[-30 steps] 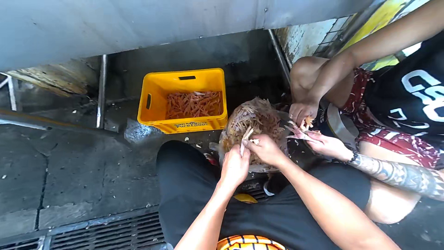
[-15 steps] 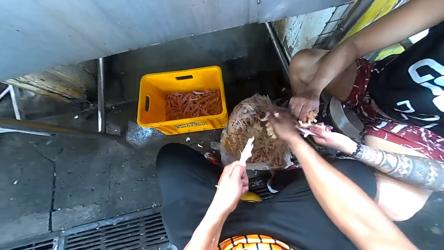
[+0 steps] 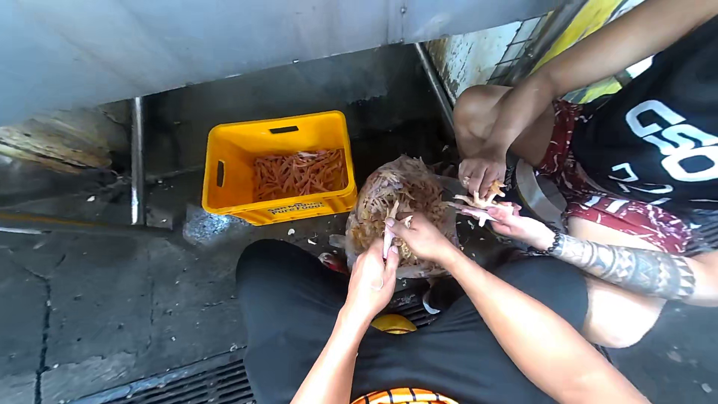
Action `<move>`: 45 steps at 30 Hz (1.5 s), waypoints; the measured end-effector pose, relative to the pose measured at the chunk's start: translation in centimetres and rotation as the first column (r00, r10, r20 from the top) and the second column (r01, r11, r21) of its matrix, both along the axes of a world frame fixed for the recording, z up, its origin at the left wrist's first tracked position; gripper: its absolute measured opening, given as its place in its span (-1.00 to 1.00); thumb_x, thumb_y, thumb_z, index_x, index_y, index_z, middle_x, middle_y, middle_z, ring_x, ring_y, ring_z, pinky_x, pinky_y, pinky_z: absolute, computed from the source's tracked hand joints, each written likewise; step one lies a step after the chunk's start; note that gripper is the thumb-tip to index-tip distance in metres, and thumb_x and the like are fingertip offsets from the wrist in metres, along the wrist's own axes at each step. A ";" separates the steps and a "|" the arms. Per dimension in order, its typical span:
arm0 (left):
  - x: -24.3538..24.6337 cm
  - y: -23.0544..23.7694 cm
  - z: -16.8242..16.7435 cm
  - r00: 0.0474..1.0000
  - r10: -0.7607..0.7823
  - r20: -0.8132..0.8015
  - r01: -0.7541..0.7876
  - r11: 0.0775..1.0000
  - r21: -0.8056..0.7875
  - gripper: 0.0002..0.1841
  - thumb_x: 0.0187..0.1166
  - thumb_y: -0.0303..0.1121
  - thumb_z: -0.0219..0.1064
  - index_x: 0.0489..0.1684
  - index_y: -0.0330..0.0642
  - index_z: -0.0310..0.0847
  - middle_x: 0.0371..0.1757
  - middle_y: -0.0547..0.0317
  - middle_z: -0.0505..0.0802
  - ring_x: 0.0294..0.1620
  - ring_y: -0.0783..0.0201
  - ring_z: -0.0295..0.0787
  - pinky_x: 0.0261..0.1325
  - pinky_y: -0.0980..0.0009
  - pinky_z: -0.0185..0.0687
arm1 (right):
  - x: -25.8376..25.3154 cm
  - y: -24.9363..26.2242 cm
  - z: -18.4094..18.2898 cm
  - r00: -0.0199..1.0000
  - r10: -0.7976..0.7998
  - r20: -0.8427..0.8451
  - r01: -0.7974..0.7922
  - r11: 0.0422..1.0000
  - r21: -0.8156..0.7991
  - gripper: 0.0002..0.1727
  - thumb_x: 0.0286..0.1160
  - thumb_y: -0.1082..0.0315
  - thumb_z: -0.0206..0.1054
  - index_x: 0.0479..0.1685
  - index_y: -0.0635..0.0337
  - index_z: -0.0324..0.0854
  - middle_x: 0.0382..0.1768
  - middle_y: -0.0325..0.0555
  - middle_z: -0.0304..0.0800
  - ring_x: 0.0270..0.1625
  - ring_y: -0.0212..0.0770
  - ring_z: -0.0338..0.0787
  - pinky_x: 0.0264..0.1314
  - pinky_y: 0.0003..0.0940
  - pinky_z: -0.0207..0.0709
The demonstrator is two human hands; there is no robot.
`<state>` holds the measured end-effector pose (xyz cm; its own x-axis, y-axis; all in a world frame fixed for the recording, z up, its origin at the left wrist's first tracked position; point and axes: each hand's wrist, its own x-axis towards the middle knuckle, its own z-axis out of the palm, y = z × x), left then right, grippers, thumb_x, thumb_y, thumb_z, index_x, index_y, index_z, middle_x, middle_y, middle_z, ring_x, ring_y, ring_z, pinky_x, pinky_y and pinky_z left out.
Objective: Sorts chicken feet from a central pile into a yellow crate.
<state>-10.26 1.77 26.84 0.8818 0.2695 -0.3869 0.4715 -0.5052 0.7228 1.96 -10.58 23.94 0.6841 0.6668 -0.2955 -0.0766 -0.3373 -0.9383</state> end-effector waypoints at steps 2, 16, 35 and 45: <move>0.2 -0.2 -0.5 0.985 0.171 0.028 -0.142 0.889 -0.436 -0.68 0.84 -0.19 -0.01 -0.11 -0.20 0.59 -0.49 0.22 0.64 -0.54 0.31 0.59 -0.43 0.37 0.61 | -0.1 -0.3 -0.3 0.999 0.039 0.008 -0.039 0.996 0.078 -0.59 0.79 0.07 0.18 -0.19 0.22 0.76 -0.38 -0.16 0.79 -0.28 -0.35 0.78 -0.08 -0.28 0.72; -6.2 -0.3 2.7 0.981 0.192 0.042 -0.065 0.518 -0.853 -0.56 0.83 0.03 0.02 -0.45 0.01 0.52 -0.68 0.41 0.42 -0.74 0.47 0.31 -0.68 0.54 0.34 | 4.5 -2.6 0.3 0.964 -0.230 0.134 0.241 0.968 -0.073 -0.57 0.76 0.00 0.21 0.20 0.19 0.69 -0.13 0.02 0.82 -0.17 -0.15 0.82 -0.02 -0.03 0.75; 1.9 5.5 1.8 0.986 -0.025 0.168 0.030 0.999 -0.029 -0.59 0.82 -0.03 0.07 -0.11 -0.10 0.78 -0.34 0.20 0.81 -0.36 0.29 0.75 -0.21 0.14 0.73 | 0.8 -1.6 1.6 0.950 0.304 0.070 -0.303 0.952 -0.037 -0.46 0.68 -0.16 0.26 -0.26 0.20 0.74 -0.47 -0.19 0.70 -0.39 -0.36 0.67 -0.19 -0.23 0.64; 5.4 3.5 -0.4 0.857 0.435 0.275 -0.287 0.847 -0.447 -0.64 0.42 -0.52 0.31 0.20 -0.08 0.60 -0.67 0.22 0.53 -0.73 0.32 0.43 -0.64 0.37 0.46 | -1.9 0.2 0.5 0.994 0.109 0.028 -0.113 0.965 0.237 -0.62 0.70 0.03 0.28 -0.12 0.19 0.79 -0.35 -0.31 0.81 -0.24 -0.51 0.76 -0.02 -0.46 0.70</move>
<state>-4.82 5.23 26.40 0.8443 0.4944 -0.2068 0.2397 -0.0031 0.9708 0.10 -10.39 24.47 0.6049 0.7887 -0.1098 -0.0370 -0.1099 -0.9933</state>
